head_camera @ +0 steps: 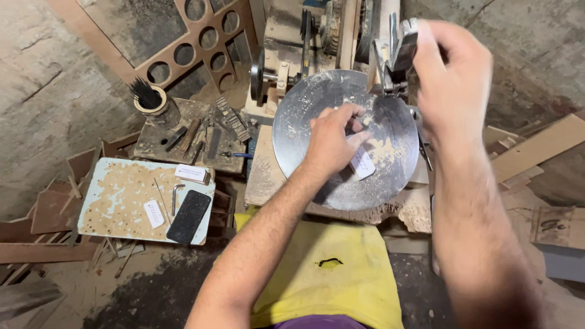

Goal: The person uses a scroll saw to cut a small wooden block, carefully guiding the wood into the reciprocating blade and adjusting the saw's arm position.

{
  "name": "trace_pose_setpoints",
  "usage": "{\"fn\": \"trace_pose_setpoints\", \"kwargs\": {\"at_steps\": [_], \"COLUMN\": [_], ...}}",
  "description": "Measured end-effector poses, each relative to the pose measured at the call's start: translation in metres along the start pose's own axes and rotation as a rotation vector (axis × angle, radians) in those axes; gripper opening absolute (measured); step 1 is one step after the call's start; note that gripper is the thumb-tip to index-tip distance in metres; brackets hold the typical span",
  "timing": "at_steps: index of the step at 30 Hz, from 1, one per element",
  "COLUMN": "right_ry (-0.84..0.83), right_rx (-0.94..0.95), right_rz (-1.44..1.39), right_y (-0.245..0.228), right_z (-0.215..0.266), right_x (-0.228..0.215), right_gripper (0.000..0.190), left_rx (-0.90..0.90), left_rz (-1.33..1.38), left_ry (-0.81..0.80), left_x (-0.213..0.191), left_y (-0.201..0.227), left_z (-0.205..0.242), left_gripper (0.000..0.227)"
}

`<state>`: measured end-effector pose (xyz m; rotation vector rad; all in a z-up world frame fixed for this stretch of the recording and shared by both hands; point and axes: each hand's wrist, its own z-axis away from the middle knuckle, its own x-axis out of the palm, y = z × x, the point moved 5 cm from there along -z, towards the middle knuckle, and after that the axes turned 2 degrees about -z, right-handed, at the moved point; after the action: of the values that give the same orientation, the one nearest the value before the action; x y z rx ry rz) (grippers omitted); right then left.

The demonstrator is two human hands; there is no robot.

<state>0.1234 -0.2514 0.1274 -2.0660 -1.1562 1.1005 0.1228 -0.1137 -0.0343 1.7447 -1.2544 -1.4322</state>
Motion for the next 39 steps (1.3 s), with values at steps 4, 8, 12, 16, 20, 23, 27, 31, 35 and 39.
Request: {"fn": "trace_pose_setpoints", "kwargs": {"at_steps": [4, 8, 12, 16, 20, 23, 27, 31, 35, 39], "right_ry": [-0.139, -0.269, -0.185, -0.195, -0.156, -0.033, -0.010, -0.206, -0.304, -0.270], "right_rx": [0.380, 0.121, -0.500, -0.648, -0.540, -0.478, -0.184, -0.002, 0.144, 0.152], "right_rz": [-0.191, -0.367, 0.263, 0.429, 0.325, 0.160, 0.276, 0.506, 0.546, 0.557], "right_y": [-0.001, -0.014, -0.017, 0.002, 0.003, -0.003, 0.007, 0.021, 0.036, 0.048], "right_z": [-0.031, -0.002, 0.069, 0.108, 0.111, 0.081, 0.023, -0.017, -0.011, -0.010], "right_x": [0.010, -0.004, -0.015, 0.006, 0.004, -0.006, 0.005, 0.045, 0.052, 0.049], "right_gripper": [0.013, 0.016, 0.010, 0.023, 0.031, 0.025, 0.046, 0.074, 0.077, 0.070], "left_rx": [0.020, -0.028, -0.070, -0.079, -0.046, -0.108, -0.032, 0.022, 0.072, 0.118], "left_rz": [0.004, 0.076, 0.125, 0.215, 0.163, 0.090, 0.038, 0.042, 0.058, 0.137], "left_ry": [0.070, 0.053, 0.032, -0.002, -0.003, -0.046, 0.005, 0.034, 0.111, 0.168], "left_x": [-0.003, -0.005, -0.006, -0.008, -0.008, 0.000, 0.002, 0.002, 0.006, 0.013], "left_y": [-0.003, -0.012, -0.014, -0.011, -0.007, -0.010, -0.009, -0.009, -0.012, -0.015], "left_z": [0.002, 0.004, 0.005, -0.001, -0.006, -0.012, -0.014, -0.015, -0.012, -0.011], "left_gripper": [0.039, 0.043, 0.052, 0.066, 0.076, 0.063, 0.043, 0.039, 0.035, 0.018]}}
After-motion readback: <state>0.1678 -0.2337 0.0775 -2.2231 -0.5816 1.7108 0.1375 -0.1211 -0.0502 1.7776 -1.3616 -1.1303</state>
